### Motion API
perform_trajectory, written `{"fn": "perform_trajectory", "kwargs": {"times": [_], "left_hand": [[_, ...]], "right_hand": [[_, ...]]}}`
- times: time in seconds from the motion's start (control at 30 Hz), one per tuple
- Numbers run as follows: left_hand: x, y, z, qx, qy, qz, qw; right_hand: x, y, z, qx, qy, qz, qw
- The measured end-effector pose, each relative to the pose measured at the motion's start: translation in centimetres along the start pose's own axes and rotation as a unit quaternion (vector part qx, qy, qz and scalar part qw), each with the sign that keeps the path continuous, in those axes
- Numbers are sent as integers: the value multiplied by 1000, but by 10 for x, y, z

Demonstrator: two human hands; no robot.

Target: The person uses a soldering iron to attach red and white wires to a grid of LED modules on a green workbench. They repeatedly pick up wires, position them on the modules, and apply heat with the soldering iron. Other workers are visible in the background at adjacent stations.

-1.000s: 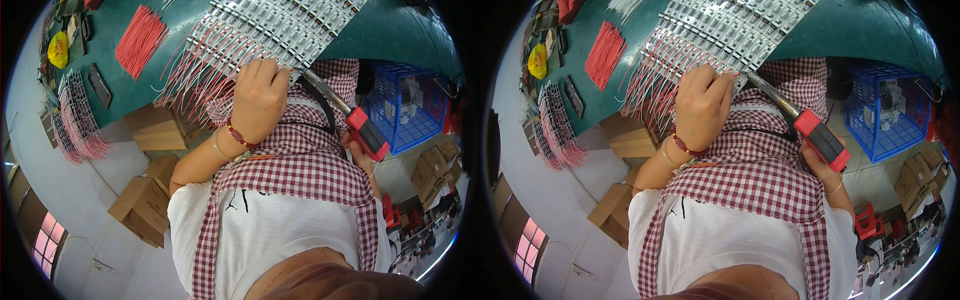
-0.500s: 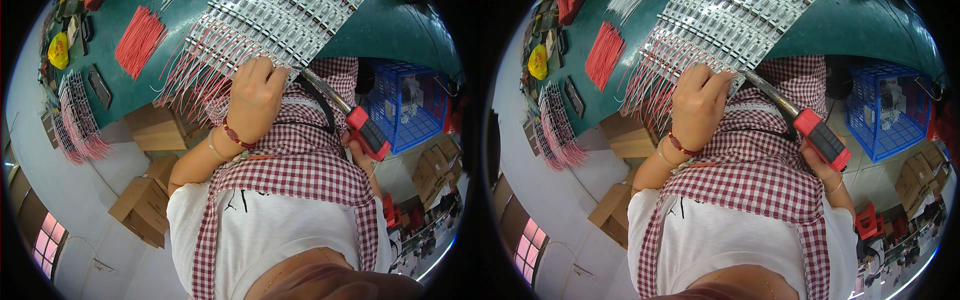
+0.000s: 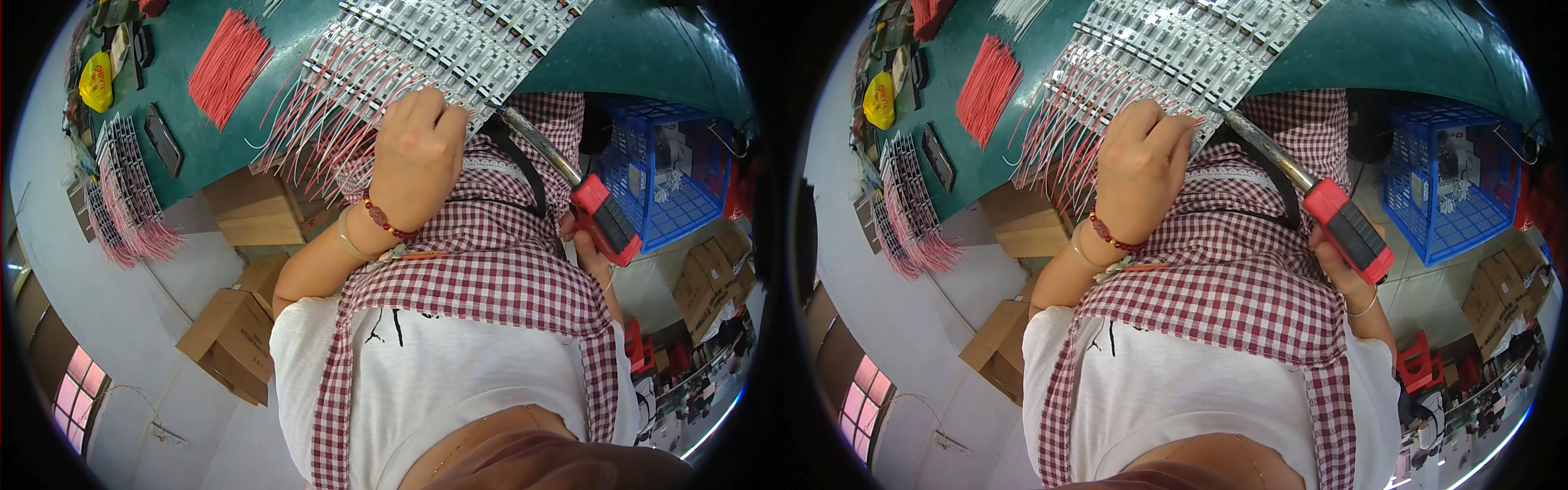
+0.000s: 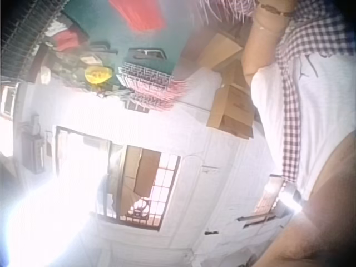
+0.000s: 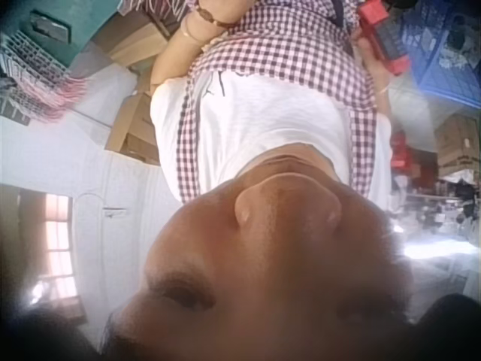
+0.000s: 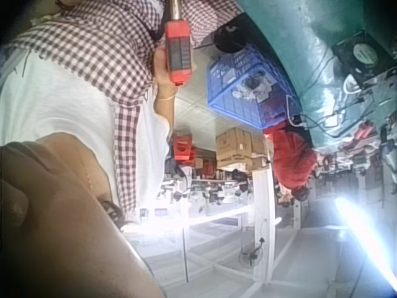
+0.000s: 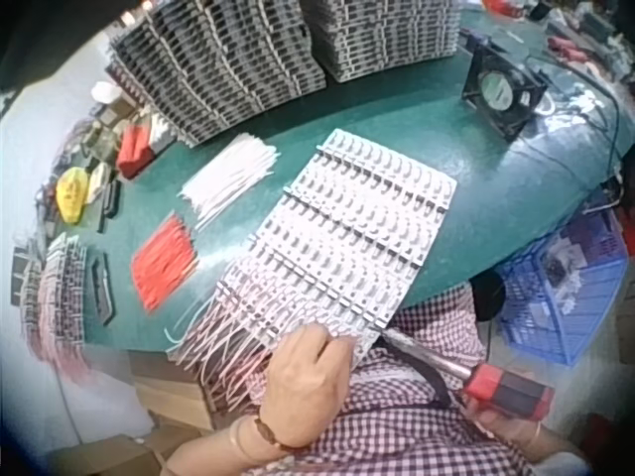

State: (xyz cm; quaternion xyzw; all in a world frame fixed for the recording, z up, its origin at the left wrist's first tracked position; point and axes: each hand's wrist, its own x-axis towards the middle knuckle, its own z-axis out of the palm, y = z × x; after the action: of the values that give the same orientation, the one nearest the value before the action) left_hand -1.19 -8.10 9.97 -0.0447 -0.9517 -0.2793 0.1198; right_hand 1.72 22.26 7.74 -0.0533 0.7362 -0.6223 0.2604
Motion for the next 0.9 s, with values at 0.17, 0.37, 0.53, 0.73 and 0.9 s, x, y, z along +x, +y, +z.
{"fn": "perform_trajectory", "kwargs": {"times": [0.17,0.37,0.53,0.73,0.9], "left_hand": [[0,-2,0,28,-1,1,1000],[-6,8,2,27,21,21,999],[-10,8,13,10,22,9,1000],[-10,10,13,6,32,-9,999],[-11,9,15,1,52,-11,999]], "right_hand": [[4,-5,2,9,13,-22,1000],[-1,3,-2,-6,6,-14,1000],[-1,5,2,23,19,-7,1000],[0,13,0,9,19,-29,999],[-4,27,-5,-72,3,-53,996]]}}
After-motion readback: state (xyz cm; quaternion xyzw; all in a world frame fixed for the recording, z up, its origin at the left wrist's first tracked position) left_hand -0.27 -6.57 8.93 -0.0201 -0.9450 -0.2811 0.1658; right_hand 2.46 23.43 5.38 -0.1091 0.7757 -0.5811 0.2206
